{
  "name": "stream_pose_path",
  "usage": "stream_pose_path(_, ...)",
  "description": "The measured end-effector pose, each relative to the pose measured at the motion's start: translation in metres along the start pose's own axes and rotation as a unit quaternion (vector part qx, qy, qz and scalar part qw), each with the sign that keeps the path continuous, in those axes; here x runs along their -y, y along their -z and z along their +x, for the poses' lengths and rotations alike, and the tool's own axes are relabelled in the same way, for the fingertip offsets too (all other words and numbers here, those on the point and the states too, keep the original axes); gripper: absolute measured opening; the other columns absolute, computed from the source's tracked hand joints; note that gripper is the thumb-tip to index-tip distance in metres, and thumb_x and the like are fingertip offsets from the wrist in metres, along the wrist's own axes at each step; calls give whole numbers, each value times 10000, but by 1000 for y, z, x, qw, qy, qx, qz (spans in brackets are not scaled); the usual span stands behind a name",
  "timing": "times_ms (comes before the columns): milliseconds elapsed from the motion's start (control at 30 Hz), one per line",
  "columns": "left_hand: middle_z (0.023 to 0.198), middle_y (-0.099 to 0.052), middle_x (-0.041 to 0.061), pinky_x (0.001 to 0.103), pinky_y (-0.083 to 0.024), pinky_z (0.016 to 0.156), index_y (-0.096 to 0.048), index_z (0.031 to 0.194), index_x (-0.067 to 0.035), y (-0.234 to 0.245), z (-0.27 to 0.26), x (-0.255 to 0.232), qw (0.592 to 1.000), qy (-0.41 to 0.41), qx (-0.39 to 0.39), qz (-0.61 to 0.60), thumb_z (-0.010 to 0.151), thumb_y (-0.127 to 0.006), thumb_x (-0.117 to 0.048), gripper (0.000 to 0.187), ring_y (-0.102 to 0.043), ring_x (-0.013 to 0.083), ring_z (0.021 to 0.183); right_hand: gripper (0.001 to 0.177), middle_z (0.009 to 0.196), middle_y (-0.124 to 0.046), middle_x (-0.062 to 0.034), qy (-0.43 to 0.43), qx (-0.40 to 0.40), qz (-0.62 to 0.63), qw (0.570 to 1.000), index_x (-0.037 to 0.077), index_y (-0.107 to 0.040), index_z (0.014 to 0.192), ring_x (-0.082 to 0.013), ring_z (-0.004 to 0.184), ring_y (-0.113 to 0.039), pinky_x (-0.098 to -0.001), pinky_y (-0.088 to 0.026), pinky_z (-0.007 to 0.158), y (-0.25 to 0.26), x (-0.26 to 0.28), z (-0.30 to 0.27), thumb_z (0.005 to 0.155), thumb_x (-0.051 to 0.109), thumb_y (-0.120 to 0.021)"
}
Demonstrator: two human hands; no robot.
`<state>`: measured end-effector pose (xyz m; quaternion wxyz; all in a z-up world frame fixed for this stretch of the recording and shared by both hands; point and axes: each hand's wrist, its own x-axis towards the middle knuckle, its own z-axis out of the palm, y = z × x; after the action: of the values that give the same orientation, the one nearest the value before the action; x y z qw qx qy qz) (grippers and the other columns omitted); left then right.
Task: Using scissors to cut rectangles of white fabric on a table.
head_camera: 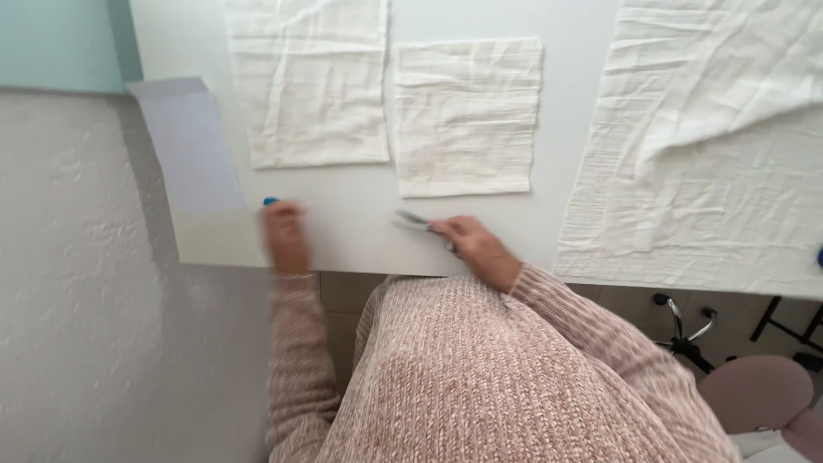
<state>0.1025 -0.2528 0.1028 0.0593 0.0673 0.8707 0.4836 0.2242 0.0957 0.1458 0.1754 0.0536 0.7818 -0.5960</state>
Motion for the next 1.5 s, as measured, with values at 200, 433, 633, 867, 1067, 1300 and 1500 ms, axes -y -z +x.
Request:
stream_pose_path(200,970,-589,100,412,-467,863,-572,1121,-111,86,14,34,935,12,-109,337,975,-670,-39,190,-580,334,924,430,1191,-536,-120,260,3,-438,861,138,-525,1423,-251,997,-602,-373,-517,942,-44,-18,33,995,97,-540)
stream_pose_path(433,1457,-500,297,556,-199,1203,-538,1391,96,-69,70,-94,884,-210,94,407,768,-588,165,628,-339,478,1422,291,1274,-563,-132,208,-75,-403,888,121,-617,1258,-279,1085,-634,-353,-534,900,-43,5,19,975,52,-602)
stream_pose_path(633,1696,12,61,631,119,1188,-164,1637,-276,-243,77,-117,859,-301,198,363,1061,-370,-639,711,77,329,1546,177,1014,-721,-117,198,-184,8,963,74,-727,1126,-255,896,-700,-371,-610,820,118,241,-47,988,142,-639)
stream_pose_path(867,1693,-206,104,692,78,1128,-336,1625,-241,-266,120,-127,835,-382,197,345,1056,-373,-643,697,-66,402,1530,141,972,-681,-106,139,-354,30,924,62,-703,1102,-228,852,-673,-345,-584,785,196,244,-118,969,102,-684)
stream_pose_path(1067,1704,-47,107,734,79,1135,-257,1634,-209,-271,114,-151,862,-240,247,372,1008,-448,-646,787,47,395,1533,137,937,-646,-96,118,-414,57,901,51,-682,1082,-206,815,-649,-322,-562,755,267,141,-170,952,68,-723)
stream_pose_path(1300,1564,-401,154,484,-309,1161,-437,1530,-97,-403,48,-231,927,-289,145,188,954,-741,-343,696,-401,373,1434,167,895,-605,-86,94,-445,68,888,39,-659,1057,-180,771,-622,-297,-536,720,367,2,-233,932,28,-768)
stream_pose_path(1500,1094,-576,87,363,-547,767,-527,1351,-102,-517,33,-270,975,-183,114,46,933,-780,-206,500,-619,264,870,203,865,-575,-79,61,-448,81,889,30,-641,1040,-162,740,-602,-279,-517,696,396,-101,-259,918,0,-801)
